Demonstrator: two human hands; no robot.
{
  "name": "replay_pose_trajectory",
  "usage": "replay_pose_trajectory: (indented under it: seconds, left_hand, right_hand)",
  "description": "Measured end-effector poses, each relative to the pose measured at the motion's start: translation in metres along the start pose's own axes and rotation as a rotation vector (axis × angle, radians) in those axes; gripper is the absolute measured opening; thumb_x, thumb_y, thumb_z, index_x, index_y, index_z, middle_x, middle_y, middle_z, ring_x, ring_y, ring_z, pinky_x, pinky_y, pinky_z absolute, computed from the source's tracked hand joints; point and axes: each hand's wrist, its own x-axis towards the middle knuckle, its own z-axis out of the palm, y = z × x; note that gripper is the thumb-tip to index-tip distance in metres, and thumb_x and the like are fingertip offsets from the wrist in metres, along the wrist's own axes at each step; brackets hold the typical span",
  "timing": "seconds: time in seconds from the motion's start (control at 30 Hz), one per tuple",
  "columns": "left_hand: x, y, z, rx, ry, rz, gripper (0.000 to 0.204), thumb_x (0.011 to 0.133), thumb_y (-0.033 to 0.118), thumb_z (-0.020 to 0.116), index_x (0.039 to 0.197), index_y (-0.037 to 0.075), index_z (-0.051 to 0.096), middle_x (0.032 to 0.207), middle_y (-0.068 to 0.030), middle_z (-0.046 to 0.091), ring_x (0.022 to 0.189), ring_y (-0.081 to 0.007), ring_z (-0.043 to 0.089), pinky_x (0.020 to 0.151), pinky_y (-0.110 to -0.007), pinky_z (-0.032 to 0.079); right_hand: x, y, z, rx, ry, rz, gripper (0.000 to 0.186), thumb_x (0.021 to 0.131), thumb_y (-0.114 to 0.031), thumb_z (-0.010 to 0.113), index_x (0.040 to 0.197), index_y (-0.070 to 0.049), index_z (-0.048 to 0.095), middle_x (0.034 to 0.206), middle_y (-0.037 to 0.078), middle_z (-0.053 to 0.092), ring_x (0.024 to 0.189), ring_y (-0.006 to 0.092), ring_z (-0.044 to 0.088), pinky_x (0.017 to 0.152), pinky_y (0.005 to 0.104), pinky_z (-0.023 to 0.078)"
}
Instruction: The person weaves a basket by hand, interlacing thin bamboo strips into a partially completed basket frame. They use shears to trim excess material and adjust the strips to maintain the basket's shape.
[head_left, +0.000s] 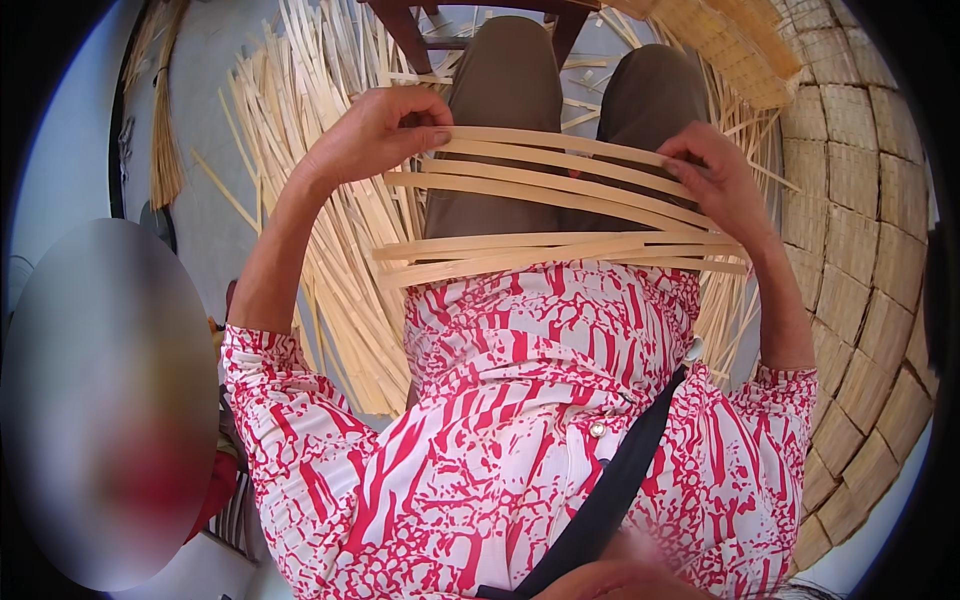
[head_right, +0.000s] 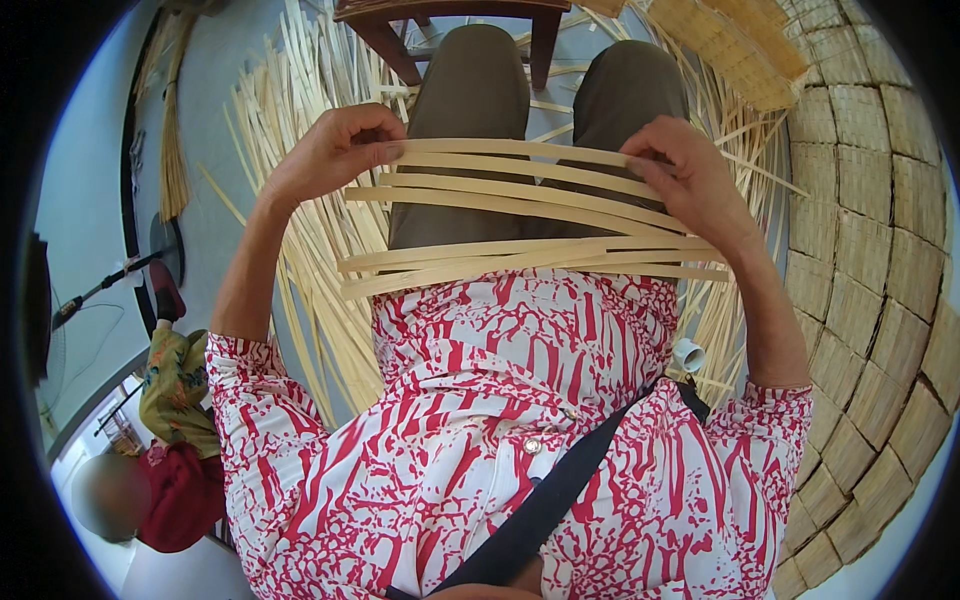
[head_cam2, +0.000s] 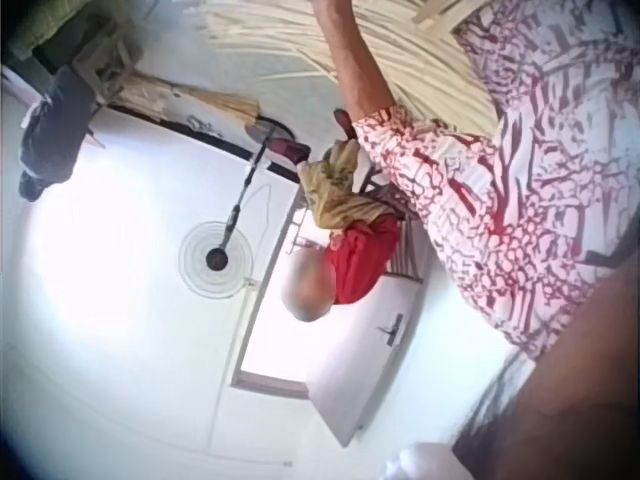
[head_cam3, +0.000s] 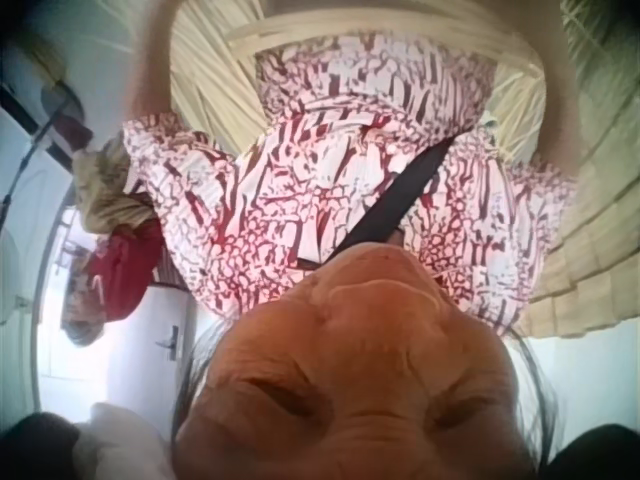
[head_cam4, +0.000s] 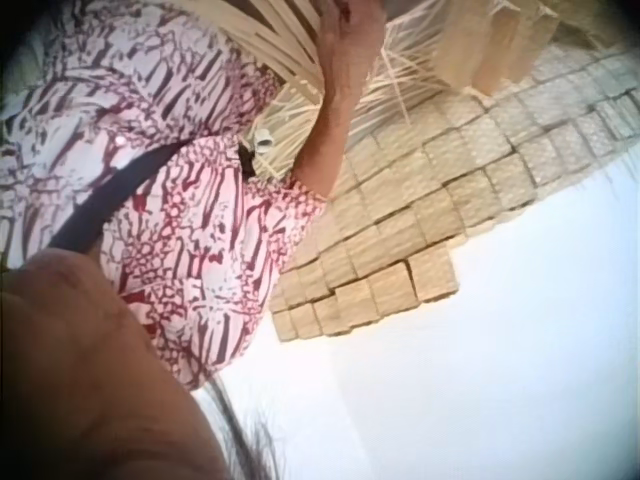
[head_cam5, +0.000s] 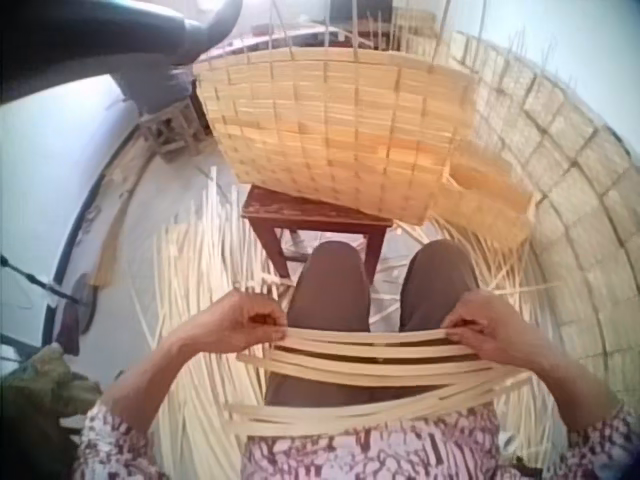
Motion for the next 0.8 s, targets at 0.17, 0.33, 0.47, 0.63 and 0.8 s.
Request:
replay_pose_trajectory:
  seconds: [0.17,0.33,0.47,0.63,0.8]
  left_hand:
    - [0.007,0.008,-0.020,0.101,-0.059,-0.092,0.023,0.098,0.019,0.061,0.107,-0.002,0.066,0.082,-0.0011,0.064,0.075,-0.0067,0.056,0.067,-0.025,0.048]
    - [0.005,0.027,-0.049,0.020,0.156,-0.045,0.019,0.097,0.020,0.063,0.105,0.004,0.070,0.077,0.0023,0.067,0.069,-0.0032,0.059,0.061,-0.020,0.048]
    - [-0.003,0.031,-0.073,-0.077,0.184,0.027,0.015,0.096,0.017,0.064,0.101,0.005,0.070,0.077,0.0019,0.069,0.067,-0.0030,0.062,0.059,-0.019,0.050]
    - [-0.010,0.038,-0.086,-0.077,0.207,0.058,0.014,0.096,0.015,0.063,0.103,0.006,0.071,0.078,0.0004,0.070,0.063,-0.0022,0.062,0.054,-0.017,0.049]
    - [-0.013,0.024,-0.099,-0.027,0.280,0.074,0.015,0.098,0.018,0.061,0.099,0.006,0.069,0.074,-0.0009,0.070,0.055,-0.0023,0.059,0.049,-0.016,0.046]
  right_hand:
    - [-0.007,0.008,-0.019,0.136,0.122,0.127,0.003,0.092,-0.003,0.059,0.093,0.000,0.059,0.080,0.007,0.056,0.075,0.0143,0.054,0.067,0.0277,0.044]
    - [-0.006,-0.006,-0.048,0.133,0.037,0.251,0.011,0.097,-0.010,0.057,0.090,-0.001,0.059,0.068,0.002,0.055,0.064,0.0086,0.049,0.059,0.0251,0.042]
    - [-0.009,0.001,-0.053,0.074,0.121,0.154,0.013,0.097,-0.011,0.057,0.093,0.000,0.063,0.065,0.002,0.058,0.060,0.0080,0.053,0.055,0.0238,0.042]
    - [-0.019,-0.008,-0.071,-0.038,0.136,0.049,0.011,0.095,-0.006,0.057,0.093,0.001,0.064,0.064,0.006,0.062,0.055,0.0096,0.057,0.053,0.0249,0.044]
    - [-0.018,0.013,-0.072,0.065,0.048,0.195,0.012,0.096,-0.009,0.059,0.095,0.001,0.065,0.066,0.001,0.062,0.058,0.0060,0.055,0.053,0.0224,0.044]
